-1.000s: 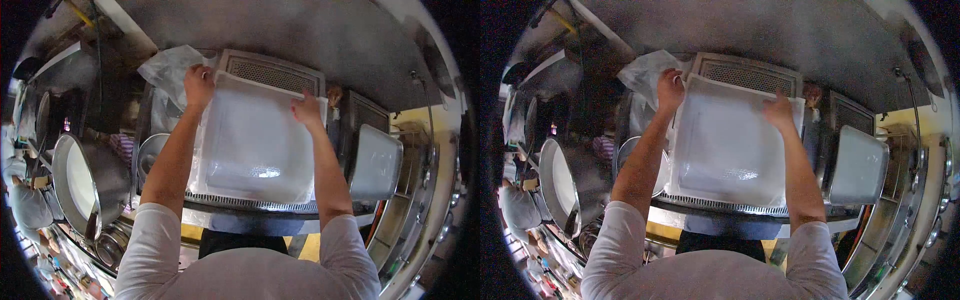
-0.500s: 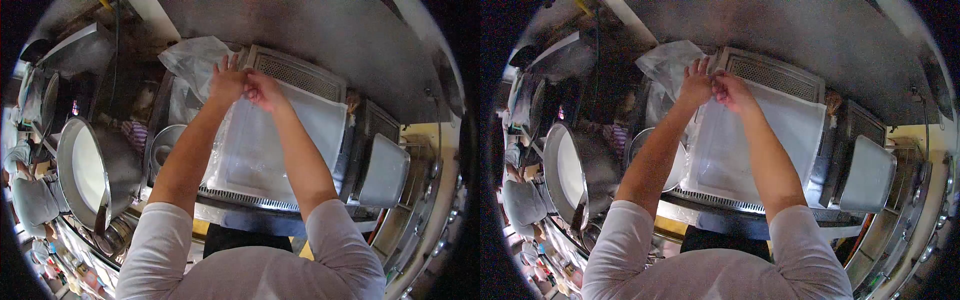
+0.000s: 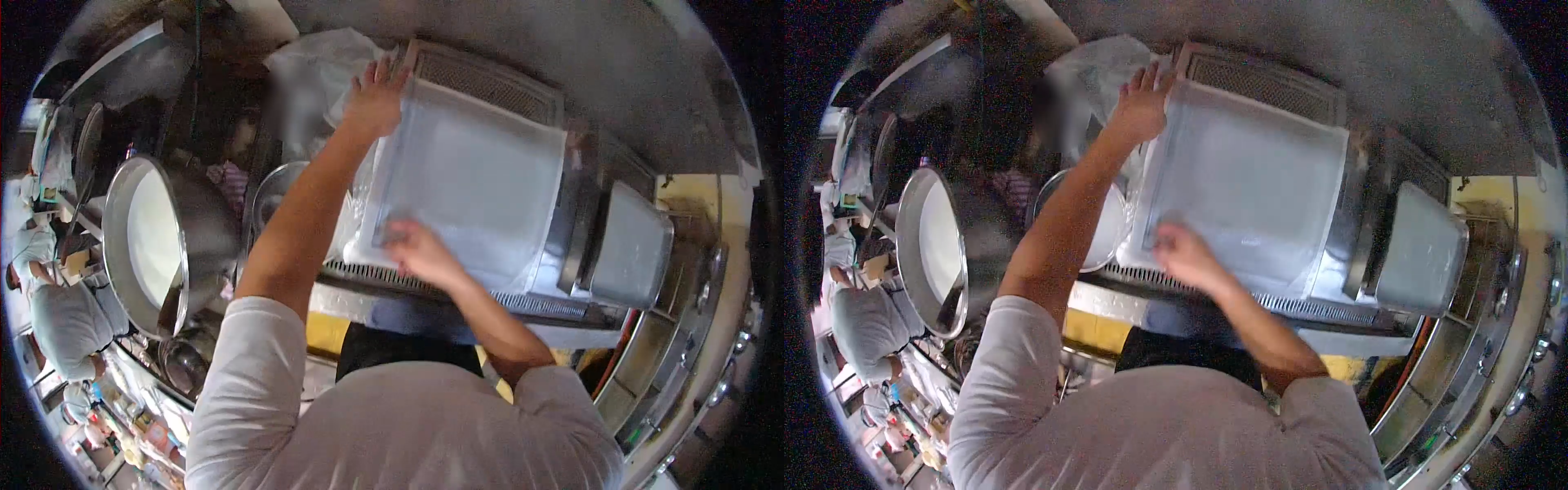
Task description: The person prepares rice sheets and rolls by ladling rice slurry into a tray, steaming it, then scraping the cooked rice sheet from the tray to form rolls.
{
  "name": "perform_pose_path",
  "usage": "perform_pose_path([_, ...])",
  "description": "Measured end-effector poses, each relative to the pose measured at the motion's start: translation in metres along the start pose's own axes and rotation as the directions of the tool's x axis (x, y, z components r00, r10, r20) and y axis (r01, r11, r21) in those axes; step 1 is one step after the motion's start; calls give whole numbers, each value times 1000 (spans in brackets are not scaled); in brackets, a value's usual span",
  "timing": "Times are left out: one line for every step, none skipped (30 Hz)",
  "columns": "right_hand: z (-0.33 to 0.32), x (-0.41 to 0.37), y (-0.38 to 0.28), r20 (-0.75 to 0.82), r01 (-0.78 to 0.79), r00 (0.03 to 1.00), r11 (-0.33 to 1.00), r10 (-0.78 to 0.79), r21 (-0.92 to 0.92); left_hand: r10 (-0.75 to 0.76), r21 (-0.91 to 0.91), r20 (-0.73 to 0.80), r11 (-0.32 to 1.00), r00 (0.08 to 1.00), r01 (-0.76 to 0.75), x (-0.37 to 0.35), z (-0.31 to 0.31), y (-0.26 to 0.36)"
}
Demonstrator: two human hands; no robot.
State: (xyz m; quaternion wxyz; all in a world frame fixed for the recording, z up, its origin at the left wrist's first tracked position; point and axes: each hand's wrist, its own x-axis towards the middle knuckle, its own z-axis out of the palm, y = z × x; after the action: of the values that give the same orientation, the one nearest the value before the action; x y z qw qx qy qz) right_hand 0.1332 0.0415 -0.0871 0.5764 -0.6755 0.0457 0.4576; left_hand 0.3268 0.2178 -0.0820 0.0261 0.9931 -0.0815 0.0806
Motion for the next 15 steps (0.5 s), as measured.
perform_pose_path([-17, 6, -4, -25, 68, 997, 993, -70, -100, 45, -132, -40, 990, 998, -50, -11, -13, 2])
perform_pose_path([-29, 12, 1, -89, 216, 966, 948, -242, -235, 86, -261, -85, 960, 993, -105, -25, -21, 5])
perform_pose_path([-34, 6, -11, -112, 256, 948, 924, -297, -283, 181, -313, -23, 933, 983, -179, -48, -24, 7])
perform_pose_path([-37, 10, -11, -119, 259, 947, 926, -300, -273, 227, -308, 106, 933, 968, -185, -76, -25, 13])
perform_pose_path([-39, 15, -8, -43, 289, 945, 889, -324, -354, 269, -306, 229, 932, 935, -193, -107, -30, 25])
perform_pose_path([-39, 13, -5, 34, 318, 941, 845, -336, -430, 243, -286, 480, 952, 843, -112, -128, -63, 44])
perform_pose_path([-34, 3, -13, 86, 330, 937, 779, -338, -534, 242, -301, 534, 950, 810, -86, -154, -62, 53])
perform_pose_path([-37, -5, -8, 70, 326, 936, 778, -344, -537, 245, -313, 581, 948, 776, -64, -173, -55, 56])
perform_pose_path([-37, -12, 4, 55, 295, 935, 687, -349, -664, 262, -323, 575, 943, 775, -79, -188, -50, 58])
perform_pose_path([-38, -24, 6, 37, 250, 935, 581, -353, -775, 294, -274, 483, 945, 824, -177, -199, -48, 58])
perform_pose_path([-50, -40, 7, 44, 193, 934, 397, -354, -897, 333, -214, 385, 939, 861, -268, -204, -44, 57])
perform_pose_path([-66, -60, 7, -17, 78, 961, 331, -276, -940, 352, -226, 377, 932, 857, -284, -202, -47, 57])
perform_pose_path([-85, -78, 11, -84, -32, 976, 252, -199, -967, 328, -221, 433, 942, 840, -254, -198, -54, 57])
perform_pose_path([-106, -94, 18, -145, -122, 984, 195, -106, -973, 301, -212, 487, 951, 820, -223, -196, -57, 56])
perform_pose_path([-128, -110, 25, -209, -205, 978, 131, -16, -970, 293, -275, 475, 945, 830, -177, -198, -48, 52])
